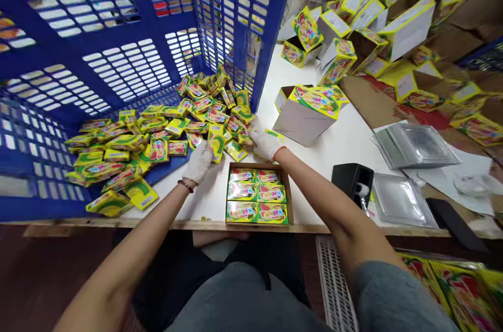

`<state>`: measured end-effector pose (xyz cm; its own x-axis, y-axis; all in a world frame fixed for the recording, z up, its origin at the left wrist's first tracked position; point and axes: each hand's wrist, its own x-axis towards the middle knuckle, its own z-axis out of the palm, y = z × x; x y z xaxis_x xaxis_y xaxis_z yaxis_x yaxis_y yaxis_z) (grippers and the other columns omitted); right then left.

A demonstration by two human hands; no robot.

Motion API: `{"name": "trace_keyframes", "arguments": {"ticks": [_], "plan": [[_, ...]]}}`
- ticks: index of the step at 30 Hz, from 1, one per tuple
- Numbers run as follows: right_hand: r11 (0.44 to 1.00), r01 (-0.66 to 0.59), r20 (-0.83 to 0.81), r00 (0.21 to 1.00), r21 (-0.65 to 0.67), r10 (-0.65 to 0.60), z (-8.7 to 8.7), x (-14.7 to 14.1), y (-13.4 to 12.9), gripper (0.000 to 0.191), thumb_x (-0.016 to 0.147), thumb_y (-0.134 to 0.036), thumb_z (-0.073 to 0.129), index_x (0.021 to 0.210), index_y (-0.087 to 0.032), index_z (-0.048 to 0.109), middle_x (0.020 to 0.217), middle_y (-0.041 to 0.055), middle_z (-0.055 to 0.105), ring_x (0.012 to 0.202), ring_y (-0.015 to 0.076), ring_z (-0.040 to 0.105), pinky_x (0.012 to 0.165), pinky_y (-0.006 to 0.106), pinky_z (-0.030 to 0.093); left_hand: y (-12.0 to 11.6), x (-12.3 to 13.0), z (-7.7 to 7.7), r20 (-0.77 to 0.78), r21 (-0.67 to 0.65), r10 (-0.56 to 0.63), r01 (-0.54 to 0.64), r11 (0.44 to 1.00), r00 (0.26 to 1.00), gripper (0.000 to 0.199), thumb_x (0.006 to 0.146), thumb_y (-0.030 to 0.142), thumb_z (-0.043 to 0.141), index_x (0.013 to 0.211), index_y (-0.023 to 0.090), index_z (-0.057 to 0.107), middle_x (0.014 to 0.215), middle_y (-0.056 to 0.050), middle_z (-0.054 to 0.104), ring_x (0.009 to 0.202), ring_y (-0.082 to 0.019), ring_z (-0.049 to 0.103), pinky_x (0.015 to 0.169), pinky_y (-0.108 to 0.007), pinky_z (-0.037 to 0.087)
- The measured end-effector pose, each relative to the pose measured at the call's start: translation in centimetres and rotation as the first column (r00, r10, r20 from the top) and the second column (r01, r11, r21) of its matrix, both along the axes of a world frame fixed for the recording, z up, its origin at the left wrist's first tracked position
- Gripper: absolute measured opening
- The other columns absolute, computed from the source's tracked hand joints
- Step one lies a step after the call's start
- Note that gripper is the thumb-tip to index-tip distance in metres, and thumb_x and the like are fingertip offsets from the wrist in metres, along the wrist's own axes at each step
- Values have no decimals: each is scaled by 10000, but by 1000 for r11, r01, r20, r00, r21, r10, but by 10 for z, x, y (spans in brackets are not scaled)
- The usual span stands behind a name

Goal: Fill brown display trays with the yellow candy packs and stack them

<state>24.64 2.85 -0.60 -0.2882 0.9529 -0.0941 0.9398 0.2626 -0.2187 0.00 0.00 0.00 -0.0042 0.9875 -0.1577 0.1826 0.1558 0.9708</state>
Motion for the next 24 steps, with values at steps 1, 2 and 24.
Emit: {"name": "trace_keyframes", "arguments": {"ticks": [1, 2, 24], "plan": [[999, 4, -46, 999, 48, -2, 7, 7, -8, 371, 809, -75, 547, 1162, -130, 646, 1139, 139, 627, 945, 220, 559, 792, 289, 418, -10, -7, 0, 27, -4, 30, -30, 1000, 999, 304, 709, 398, 554, 888, 155, 591, 796, -28, 638, 719, -167, 597, 629, -270, 519], [997, 8, -97, 995, 80, 0, 14, 14, -16, 329, 818, -88, 545, 1125, -136, 653, 1120, 127, 628, 943, 213, 555, 802, 285, 416, -20, -12, 1, 40, -3, 29, -29, 1000, 999, 336, 726, 413, 551, 933, 152, 595, 827, -34, 651, 717, -169, 604, 613, -268, 515], [986, -166, 215, 963, -13, 165, -11, -35, -108, 373, 1004, -175, 399, 1312, -155, 609, 1196, 173, 623, 1068, 255, 574, 870, 353, 454, -132, 53, 17, -898, -213, -436, 806, 552, 61, 247, 914, 194, 504, 1138, 110, 569, 1155, -192, 641, 950, -316, 674, 821, -436, 527]]}}
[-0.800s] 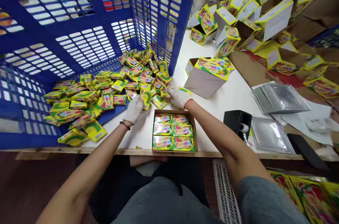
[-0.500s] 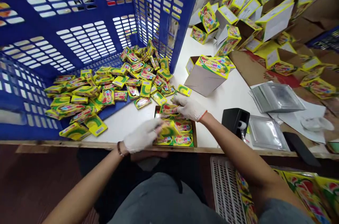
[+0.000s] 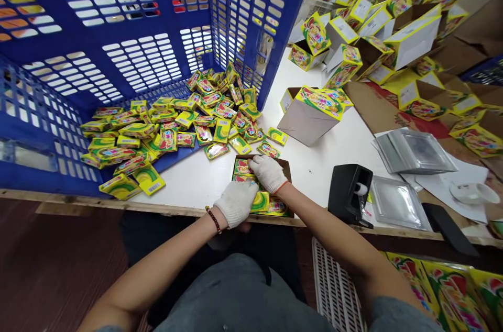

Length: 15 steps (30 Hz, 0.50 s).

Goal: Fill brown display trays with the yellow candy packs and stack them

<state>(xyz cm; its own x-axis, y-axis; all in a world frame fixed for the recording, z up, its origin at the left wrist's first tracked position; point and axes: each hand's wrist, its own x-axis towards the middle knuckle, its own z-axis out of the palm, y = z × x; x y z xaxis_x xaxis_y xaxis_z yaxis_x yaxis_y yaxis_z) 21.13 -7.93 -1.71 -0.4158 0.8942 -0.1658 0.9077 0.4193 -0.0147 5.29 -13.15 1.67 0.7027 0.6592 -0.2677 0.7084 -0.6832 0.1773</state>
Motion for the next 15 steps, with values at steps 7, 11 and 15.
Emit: {"name": "trace_keyframes", "arguments": {"ticks": [7, 11, 15], "plan": [[986, -65, -462, 887, -151, -13, 2, 27, 7, 271, 898, -96, 509, 1057, -165, 718, 1121, 100, 683, 1038, 200, 614, 955, 312, 472, 8, -4, 2, 176, -203, 217, -181, 962, 960, 200, 918, 187, 450, 1059, 162, 589, 1003, -125, 683, 910, -285, 664, 810, -405, 509], [917, 173, -863, 313, -359, -397, 7, 46, -9, 314, 954, -333, 479, 1157, -193, 674, 1086, 73, 701, 1016, 204, 645, 960, 373, 508, 16, -6, 2, 497, -659, 664, -255, 708, 559, 141, 903, 253, 509, 1010, 184, 569, 914, -53, 675, 828, -201, 638, 745, -311, 522], [809, -244, -810, -122, -535, -573, 18, 45, -31, 573, 826, -647, 647, 1205, -219, 607, 1057, 70, 683, 874, 190, 660, 800, 346, 560, 21, 14, 6, 282, -946, 951, 204, 253, 125, 214, 877, 304, 602, 1029, 158, 564, 872, -46, 672, 731, -146, 636, 648, -243, 536]]}}
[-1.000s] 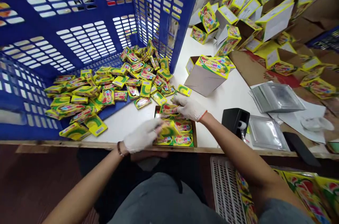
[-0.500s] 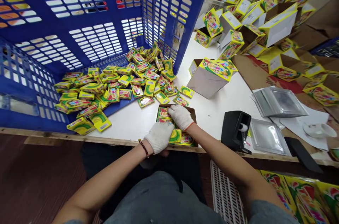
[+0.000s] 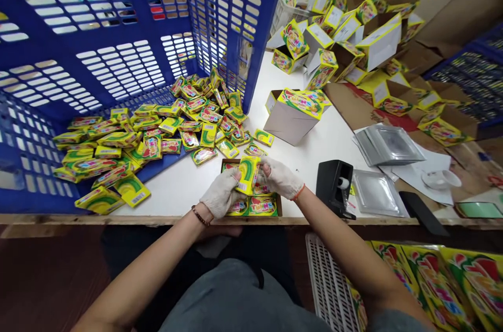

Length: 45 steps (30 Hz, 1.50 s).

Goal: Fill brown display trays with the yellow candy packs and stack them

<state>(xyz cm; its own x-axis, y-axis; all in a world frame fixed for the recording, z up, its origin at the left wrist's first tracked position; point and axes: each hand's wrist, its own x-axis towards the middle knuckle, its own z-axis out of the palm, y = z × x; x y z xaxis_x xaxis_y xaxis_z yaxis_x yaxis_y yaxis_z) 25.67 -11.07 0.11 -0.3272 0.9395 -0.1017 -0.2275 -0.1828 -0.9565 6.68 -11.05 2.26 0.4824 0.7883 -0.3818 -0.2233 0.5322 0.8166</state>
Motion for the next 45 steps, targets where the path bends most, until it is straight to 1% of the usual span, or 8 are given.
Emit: {"name": "trace_keyframes", "arguments": {"ticks": [4, 8, 11, 14, 16, 23, 40, 45], "plan": [[999, -53, -120, 991, -11, 52, 15, -2, -1, 636, 714, -651, 766, 1136, -219, 568, 990, 44, 669, 705, 136, 594, 594, 254, 507, 0, 22, 7, 153, -174, -45, 71, 982, 987, 221, 816, 272, 699, 965, 155, 584, 852, -51, 677, 716, -139, 654, 649, -234, 561], [992, 59, 139, 988, 110, -74, 36, 19, 19, 498, 831, -569, 645, 1159, -210, 542, 938, 36, 657, 783, 163, 596, 661, 266, 504, 3, 24, 7, -291, 210, -57, 122, 970, 955, 226, 929, 364, 540, 986, 160, 619, 886, -62, 688, 820, -192, 672, 745, -316, 583], [983, -18, 656, 746, 184, -110, 49, 34, 35, 292, 887, -318, 545, 1140, -178, 589, 918, 29, 652, 824, 172, 589, 739, 284, 492, 8, 18, 2, -757, 537, 140, 485, 690, 638, 239, 954, 260, 446, 1052, 158, 638, 1040, -105, 686, 1008, -247, 646, 925, -411, 532], [946, -270, 953, 288, 177, -96, 48, 29, 44, 241, 869, -199, 556, 1087, -181, 657, 958, 45, 673, 857, 187, 588, 761, 284, 456, 8, 14, -6, -900, 407, 307, 846, 345, 308, 227, 910, 185, 496, 1063, 119, 650, 1170, -179, 645, 1151, -311, 582, 1020, -474, 460], [901, -414, 991, 74, 131, -110, 41, 16, 44, 254, 890, -178, 549, 1113, -191, 671, 1025, 74, 688, 906, 207, 598, 783, 296, 438, 6, 13, -13, -926, 298, 313, 916, 267, 210, 240, 900, 186, 523, 1072, 82, 652, 1205, -221, 624, 1172, -334, 566, 1013, -482, 457], [848, -512, 947, -183, 137, -264, 18, 0, 14, 290, 990, -294, 459, 1149, -185, 676, 1260, 162, 594, 1079, 297, 547, 831, 380, 413, 7, 7, -20, -942, 267, 264, 938, 220, 207, 232, 923, 234, 539, 1063, 94, 660, 1149, -185, 645, 1105, -316, 587, 984, -441, 473], [832, -553, 925, -289, 49, -247, 32, -2, 4, 296, 934, -167, 466, 1167, -157, 648, 1153, 203, 609, 1055, 332, 551, 826, 425, 408, 0, 7, -19, -940, 277, 275, 924, 263, 204, 305, 920, 249, 563, 1170, 91, 636, 1303, -228, 589, 1220, -348, 543, 1022, -480, 445], [830, -554, 965, -181, 60, -190, 20, -2, 10, 304, 945, -166, 465, 1189, -152, 647, 1188, 184, 613, 1020, 276, 576, 833, 367, 425, -1, 6, -18, -944, 257, 275, 928, 268, 182, 332, 917, 244, 568, 1201, 81, 626, 1297, -226, 589, 1232, -350, 533, 1015, -473, 447]]}}
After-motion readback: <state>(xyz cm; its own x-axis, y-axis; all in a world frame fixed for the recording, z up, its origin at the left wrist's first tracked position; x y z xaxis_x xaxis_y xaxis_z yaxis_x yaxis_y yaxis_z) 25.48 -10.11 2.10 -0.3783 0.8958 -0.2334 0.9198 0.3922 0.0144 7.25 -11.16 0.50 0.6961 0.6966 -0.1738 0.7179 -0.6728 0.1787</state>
